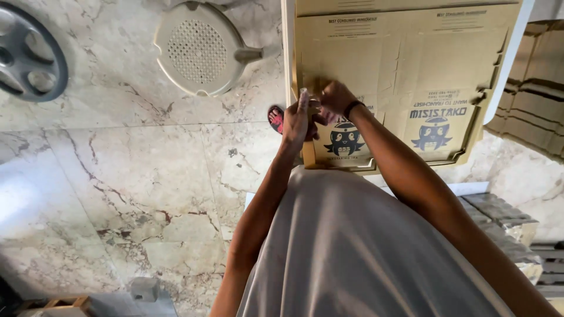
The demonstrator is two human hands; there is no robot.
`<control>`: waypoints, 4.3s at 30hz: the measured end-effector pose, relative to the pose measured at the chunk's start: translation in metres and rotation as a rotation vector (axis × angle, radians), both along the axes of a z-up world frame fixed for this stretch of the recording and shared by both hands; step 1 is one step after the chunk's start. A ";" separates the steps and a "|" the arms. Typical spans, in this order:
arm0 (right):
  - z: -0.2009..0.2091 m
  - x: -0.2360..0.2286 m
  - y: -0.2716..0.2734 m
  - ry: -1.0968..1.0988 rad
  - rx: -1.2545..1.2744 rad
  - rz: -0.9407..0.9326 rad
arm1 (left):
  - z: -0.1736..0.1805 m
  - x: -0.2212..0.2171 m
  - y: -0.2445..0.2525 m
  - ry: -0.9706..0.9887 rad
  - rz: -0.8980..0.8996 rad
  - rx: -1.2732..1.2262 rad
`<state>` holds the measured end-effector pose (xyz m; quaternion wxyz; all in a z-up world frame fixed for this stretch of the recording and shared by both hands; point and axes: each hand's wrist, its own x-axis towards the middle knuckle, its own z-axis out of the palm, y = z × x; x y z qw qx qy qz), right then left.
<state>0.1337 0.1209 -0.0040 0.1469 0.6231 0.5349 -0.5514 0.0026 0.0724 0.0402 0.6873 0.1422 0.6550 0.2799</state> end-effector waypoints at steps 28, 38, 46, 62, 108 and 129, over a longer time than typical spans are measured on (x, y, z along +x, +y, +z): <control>-0.029 0.156 -0.110 0.295 0.679 -0.368 | -0.043 -0.010 -0.086 0.217 -0.196 -0.066; 0.027 0.224 -0.208 -0.111 0.504 -0.506 | -0.028 0.017 -0.193 -0.404 0.280 0.016; -0.034 0.245 -0.156 -0.183 0.064 -0.522 | 0.075 0.053 -0.159 -0.551 0.362 0.198; -0.077 0.246 -0.131 0.624 -0.513 -0.875 | 0.039 0.129 -0.020 0.927 -0.804 0.354; -0.066 0.207 -0.129 1.043 -0.542 -1.297 | -0.119 0.178 0.010 0.977 -1.032 0.160; -0.034 0.197 -0.113 0.632 -0.426 -1.247 | -0.029 0.176 0.038 0.910 -1.105 0.123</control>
